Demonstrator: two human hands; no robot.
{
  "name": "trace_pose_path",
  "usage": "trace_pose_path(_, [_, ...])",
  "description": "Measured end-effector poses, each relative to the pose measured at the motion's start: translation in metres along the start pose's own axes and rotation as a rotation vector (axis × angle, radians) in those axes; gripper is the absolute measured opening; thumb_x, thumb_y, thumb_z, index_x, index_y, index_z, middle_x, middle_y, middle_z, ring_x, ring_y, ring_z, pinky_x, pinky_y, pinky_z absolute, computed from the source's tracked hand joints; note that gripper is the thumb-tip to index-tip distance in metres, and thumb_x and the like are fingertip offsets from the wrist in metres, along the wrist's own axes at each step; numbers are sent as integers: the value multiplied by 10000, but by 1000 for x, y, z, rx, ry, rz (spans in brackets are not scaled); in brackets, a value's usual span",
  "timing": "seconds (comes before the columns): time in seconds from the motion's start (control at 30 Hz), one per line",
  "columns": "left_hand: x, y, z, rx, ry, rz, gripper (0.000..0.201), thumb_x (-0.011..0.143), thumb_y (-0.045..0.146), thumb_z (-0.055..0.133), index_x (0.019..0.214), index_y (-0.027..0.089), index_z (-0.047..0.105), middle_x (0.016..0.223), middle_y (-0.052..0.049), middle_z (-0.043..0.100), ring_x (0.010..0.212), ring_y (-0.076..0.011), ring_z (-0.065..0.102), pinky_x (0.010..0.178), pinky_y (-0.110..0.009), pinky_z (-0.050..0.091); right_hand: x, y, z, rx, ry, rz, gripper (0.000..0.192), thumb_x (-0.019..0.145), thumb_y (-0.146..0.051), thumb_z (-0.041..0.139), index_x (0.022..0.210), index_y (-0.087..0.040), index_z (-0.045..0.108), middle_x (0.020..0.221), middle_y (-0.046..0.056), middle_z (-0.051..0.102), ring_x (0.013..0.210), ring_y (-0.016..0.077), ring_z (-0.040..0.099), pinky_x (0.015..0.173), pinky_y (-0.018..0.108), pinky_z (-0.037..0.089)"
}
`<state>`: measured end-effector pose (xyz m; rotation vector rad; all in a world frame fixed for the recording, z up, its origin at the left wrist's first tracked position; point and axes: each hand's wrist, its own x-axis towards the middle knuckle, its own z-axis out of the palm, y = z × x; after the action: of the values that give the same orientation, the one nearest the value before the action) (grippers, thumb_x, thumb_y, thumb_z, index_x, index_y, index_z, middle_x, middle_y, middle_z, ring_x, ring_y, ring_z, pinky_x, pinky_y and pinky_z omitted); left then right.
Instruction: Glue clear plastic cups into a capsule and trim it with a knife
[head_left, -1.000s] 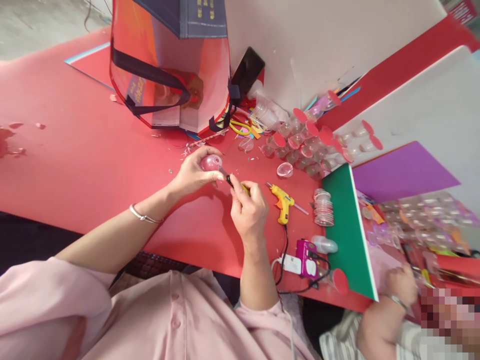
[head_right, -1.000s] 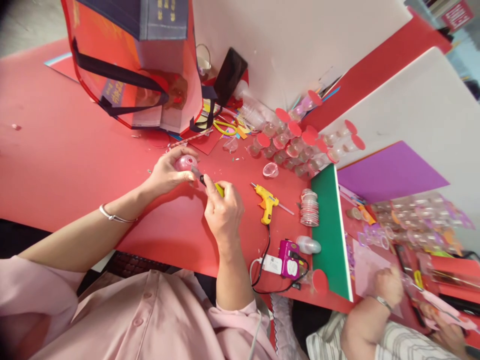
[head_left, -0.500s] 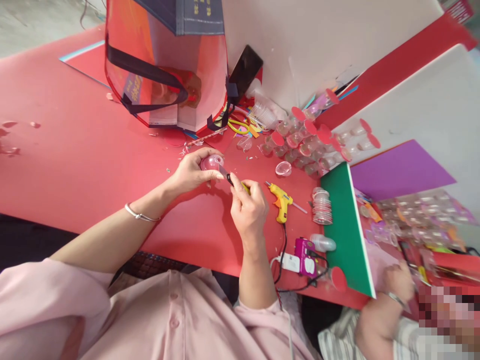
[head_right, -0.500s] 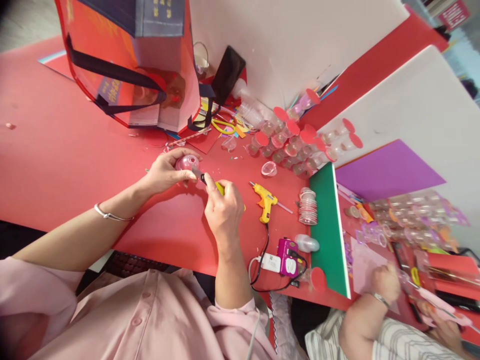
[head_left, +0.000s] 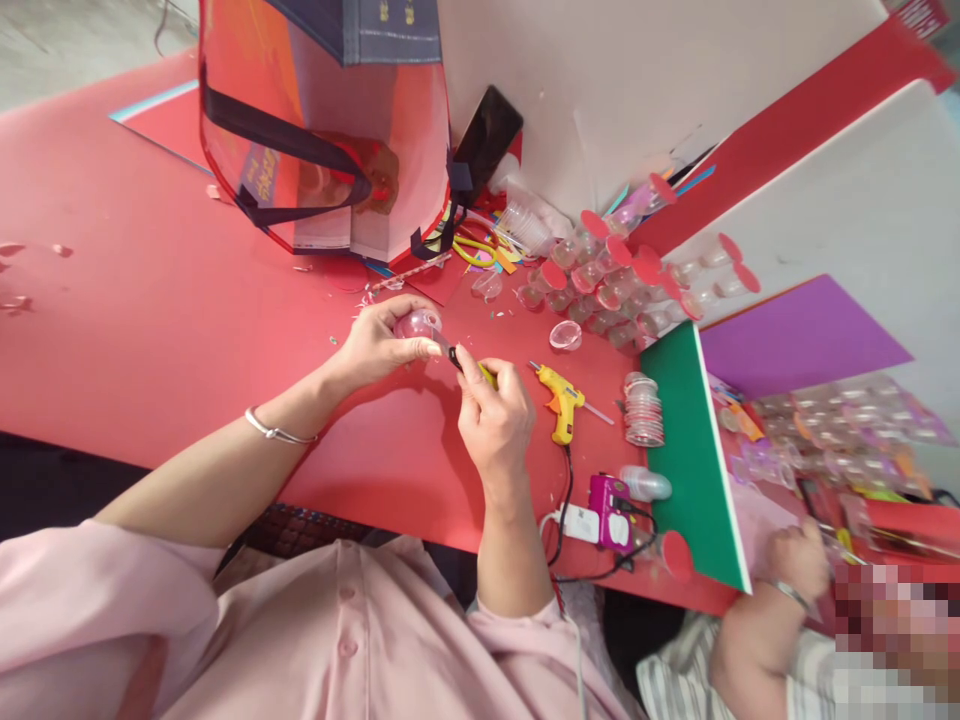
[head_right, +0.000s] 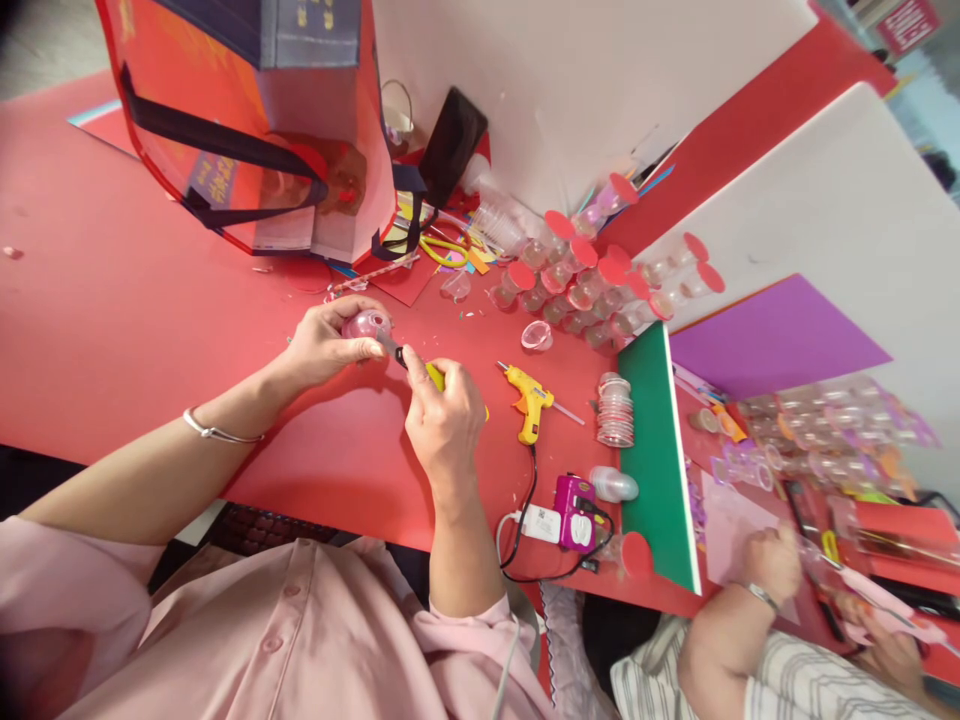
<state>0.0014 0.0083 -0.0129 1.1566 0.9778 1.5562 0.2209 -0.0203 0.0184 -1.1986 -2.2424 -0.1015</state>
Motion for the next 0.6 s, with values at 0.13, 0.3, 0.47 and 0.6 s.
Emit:
trace_pose_path(0.13, [-2, 1, 2, -19, -7, -6, 532, 645, 474, 1032, 980, 180, 743, 784, -27, 725, 555, -118, 634, 481, -220, 536, 0, 0, 0, -11, 15, -1, 428, 1058, -170, 607, 1422, -360, 729, 1117, 61, 709, 1007, 163, 682, 911, 292, 553])
trace_pose_path(0.3, [0, 3, 5, -130, -8, -63, 611, 588, 472, 1057, 1001, 170, 726, 761, -24, 714, 511, -135, 641, 444, -249, 567, 0, 0, 1, 12, 12, -15, 433, 1055, -184, 613, 1429, -373, 724, 1111, 62, 701, 996, 163, 673, 906, 293, 550])
trace_pose_path(0.47, [1, 5, 5, -121, -26, -63, 583, 605, 465, 1053, 982, 172, 718, 738, -17, 712, 495, -125, 636, 439, -232, 556, -2, 1, 3, 11, -1, 1, 485, 1045, -163, 604, 1462, -394, 694, 1133, 60, 694, 993, 162, 664, 907, 292, 550])
trace_pose_path(0.6, [-1, 4, 4, -72, -27, -30, 559, 639, 475, 1036, 990, 178, 718, 745, -18, 717, 507, -124, 638, 452, -233, 556, -2, 1, 2, 11, 9, 3, 463, 1053, -179, 606, 1452, -392, 703, 1127, 60, 696, 977, 160, 659, 890, 290, 551])
